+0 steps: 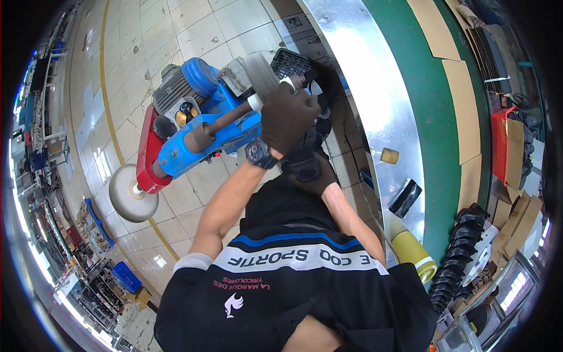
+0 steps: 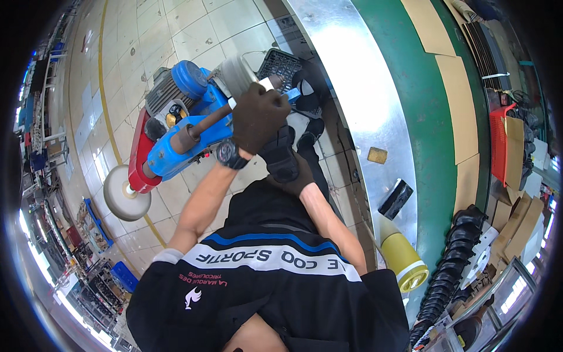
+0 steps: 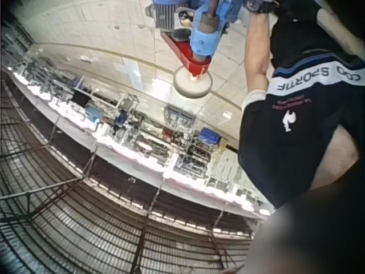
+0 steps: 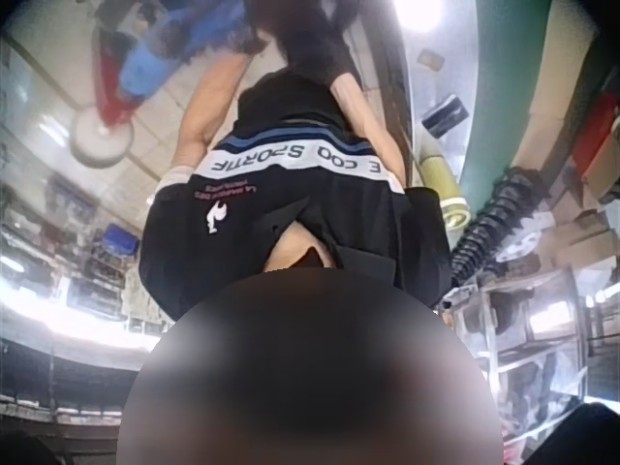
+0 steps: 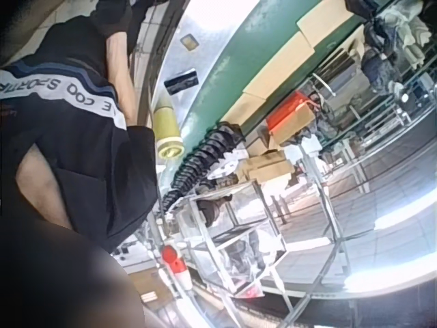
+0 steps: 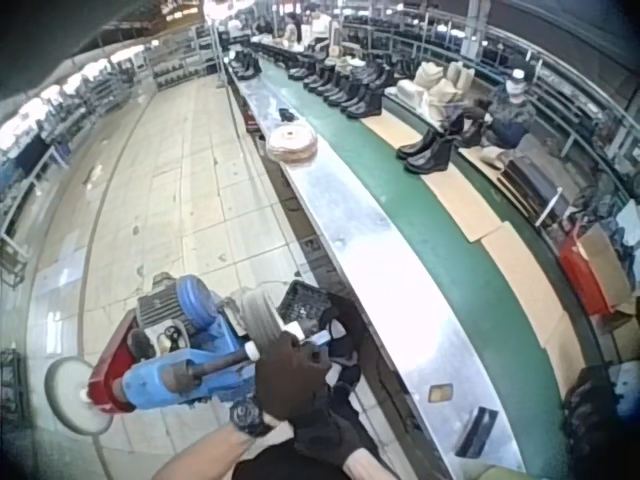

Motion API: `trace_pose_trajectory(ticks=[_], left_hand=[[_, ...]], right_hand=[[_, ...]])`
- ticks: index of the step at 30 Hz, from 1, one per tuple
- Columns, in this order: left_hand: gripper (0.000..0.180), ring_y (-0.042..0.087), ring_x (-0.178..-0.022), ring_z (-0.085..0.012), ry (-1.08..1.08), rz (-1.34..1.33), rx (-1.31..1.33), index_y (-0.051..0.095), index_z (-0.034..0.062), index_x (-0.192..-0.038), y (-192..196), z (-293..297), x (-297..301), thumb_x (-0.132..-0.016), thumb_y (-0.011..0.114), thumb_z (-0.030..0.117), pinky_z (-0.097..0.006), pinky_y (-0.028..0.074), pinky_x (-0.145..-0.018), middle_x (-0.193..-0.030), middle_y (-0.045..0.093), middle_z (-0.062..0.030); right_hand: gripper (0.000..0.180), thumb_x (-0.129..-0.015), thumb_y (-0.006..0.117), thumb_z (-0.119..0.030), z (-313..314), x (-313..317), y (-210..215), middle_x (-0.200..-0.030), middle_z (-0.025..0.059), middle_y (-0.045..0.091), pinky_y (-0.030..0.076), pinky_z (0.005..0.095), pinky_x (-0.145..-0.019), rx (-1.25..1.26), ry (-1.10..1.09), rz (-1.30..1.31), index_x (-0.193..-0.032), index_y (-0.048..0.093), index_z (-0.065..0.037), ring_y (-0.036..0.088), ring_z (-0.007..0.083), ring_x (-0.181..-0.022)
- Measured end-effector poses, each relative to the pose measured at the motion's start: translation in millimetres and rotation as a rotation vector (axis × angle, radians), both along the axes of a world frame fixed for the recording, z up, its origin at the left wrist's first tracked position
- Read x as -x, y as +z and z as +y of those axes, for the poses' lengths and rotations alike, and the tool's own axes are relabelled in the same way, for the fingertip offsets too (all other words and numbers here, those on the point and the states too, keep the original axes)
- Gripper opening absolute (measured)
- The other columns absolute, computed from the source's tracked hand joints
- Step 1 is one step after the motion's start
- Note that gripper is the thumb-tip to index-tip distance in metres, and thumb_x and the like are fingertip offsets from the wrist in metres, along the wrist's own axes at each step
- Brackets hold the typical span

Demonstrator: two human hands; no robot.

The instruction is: Use a buffing machine to polish the soles and sides of black leather boots.

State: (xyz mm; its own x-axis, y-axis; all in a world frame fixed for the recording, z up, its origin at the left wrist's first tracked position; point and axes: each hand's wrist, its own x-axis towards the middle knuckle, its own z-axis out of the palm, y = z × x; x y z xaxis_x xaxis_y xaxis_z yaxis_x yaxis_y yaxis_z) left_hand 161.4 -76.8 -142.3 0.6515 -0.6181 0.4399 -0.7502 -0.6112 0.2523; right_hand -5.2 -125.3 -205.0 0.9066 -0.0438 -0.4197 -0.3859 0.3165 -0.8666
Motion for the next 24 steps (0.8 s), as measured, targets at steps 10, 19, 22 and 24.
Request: trace_pose_trajectory(ticks=[10, 19, 22, 24], left_hand=[[0.014, 0.057, -0.061, -0.0268, -0.598, 0.142, -0.159, 0.061, 0.006, -0.061, 25.5, -45.9, -14.1, -0.067, 0.059, 0.019, -0.036, 0.047, -0.051, -0.069, 0.054, -0.0107], [0.018, 0.054, -0.07, -0.0252, -1.578, 0.001, -0.003, 0.056, 0.0028, -0.08, 20.4, 22.1, 99.6, -0.073, 0.057, 0.02, -0.037, 0.043, -0.067, -0.081, 0.055, -0.0088], [0.02, 0.057, -0.079, -0.0272, -1.263, 0.449, 0.466, 0.055, 0.0036, -0.092, 10.2, 57.2, 98.3, -0.076, 0.057, 0.016, -0.038, 0.045, -0.073, -0.086, 0.058, -0.0131], [0.021, 0.055, -0.094, -0.0296, 0.125, 0.917, 0.575, 0.051, 0.0009, -0.102, 2.9, 70.4, 120.3, -0.084, 0.051, 0.013, -0.039, 0.044, -0.08, -0.097, 0.056, -0.0173]], right_hand=[[0.05, -0.064, 0.074, -0.034, 4.8, -40.8, 14.4, -0.097, 0.0082, 0.062, 0.048, 0.0316, -0.08, 0.427, 0.18, -0.046, -0.101, 0.055, -0.007, 0.06, 0.0197, -0.089], [0.036, -0.076, 0.061, -0.028, -24.6, 0.3, 30.0, -0.097, 0.013, 0.062, 0.05, 0.0325, -0.076, -0.309, -0.065, 0.267, -0.103, 0.057, -0.004, 0.062, 0.0246, -0.084], [0.032, -0.078, 0.058, -0.016, -28.7, 6.0, 40.5, -0.096, 0.0119, 0.063, 0.051, 0.0328, -0.079, -0.906, -0.281, 0.586, -0.105, 0.055, 0.0, 0.062, 0.0225, -0.082], [0.032, -0.078, 0.059, -0.017, -26.2, 4.2, 46.0, -0.095, 0.0117, 0.063, 0.051, 0.0324, -0.078, -0.861, -0.303, 0.567, -0.105, 0.055, 0.0, 0.062, 0.022, -0.082]])
